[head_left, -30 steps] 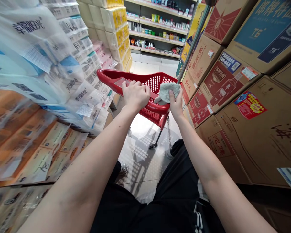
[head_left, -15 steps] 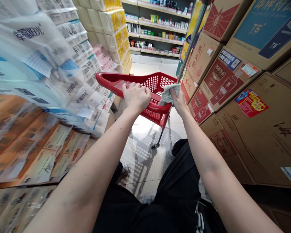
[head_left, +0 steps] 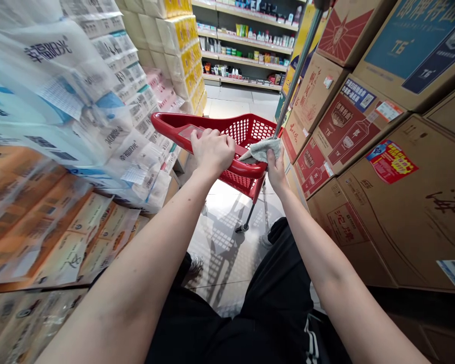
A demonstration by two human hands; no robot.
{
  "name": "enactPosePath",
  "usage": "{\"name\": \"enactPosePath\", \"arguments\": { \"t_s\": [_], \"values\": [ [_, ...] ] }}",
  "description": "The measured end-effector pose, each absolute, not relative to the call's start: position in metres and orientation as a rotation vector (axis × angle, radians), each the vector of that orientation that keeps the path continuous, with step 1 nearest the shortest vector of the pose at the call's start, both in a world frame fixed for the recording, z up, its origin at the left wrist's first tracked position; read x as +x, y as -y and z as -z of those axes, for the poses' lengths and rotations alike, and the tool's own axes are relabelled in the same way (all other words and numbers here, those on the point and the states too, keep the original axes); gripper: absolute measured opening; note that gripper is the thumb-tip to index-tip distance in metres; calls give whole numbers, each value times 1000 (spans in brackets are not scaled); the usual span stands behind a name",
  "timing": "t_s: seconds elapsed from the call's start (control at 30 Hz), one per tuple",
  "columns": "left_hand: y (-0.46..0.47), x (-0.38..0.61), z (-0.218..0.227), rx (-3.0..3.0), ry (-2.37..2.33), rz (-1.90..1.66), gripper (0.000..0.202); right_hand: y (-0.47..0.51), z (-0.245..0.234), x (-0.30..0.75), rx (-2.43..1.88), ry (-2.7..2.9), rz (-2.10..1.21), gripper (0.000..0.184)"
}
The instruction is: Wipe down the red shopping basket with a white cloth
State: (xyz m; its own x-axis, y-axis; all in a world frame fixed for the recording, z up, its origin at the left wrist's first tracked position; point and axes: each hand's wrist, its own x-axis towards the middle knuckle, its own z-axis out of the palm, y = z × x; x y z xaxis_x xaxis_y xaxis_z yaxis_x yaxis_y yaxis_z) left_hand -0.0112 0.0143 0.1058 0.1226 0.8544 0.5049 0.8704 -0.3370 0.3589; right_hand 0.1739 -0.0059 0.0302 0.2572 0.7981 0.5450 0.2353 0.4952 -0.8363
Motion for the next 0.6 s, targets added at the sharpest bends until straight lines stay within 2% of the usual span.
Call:
{"name": "enactPosePath", "arguments": {
  "t_s": [0.17,0.33,0.47,0.6],
  "values": [
    [-15,-13,-104,-2333,1785,1032,51,-4,-49,170,-1028,1286,-382,52],
    [-18,-10,-103,-2348,1796,1034,51,-20,-112,174,-926,1286,-192,48],
    [-16,-4,-105,-2362,1823,1015,51,-36,-159,184,-881,1314,-19,57],
    [-12,2,-109,-2387,1867,1005,49,-42,-160,188,-851,1282,6,68]
  ]
}}
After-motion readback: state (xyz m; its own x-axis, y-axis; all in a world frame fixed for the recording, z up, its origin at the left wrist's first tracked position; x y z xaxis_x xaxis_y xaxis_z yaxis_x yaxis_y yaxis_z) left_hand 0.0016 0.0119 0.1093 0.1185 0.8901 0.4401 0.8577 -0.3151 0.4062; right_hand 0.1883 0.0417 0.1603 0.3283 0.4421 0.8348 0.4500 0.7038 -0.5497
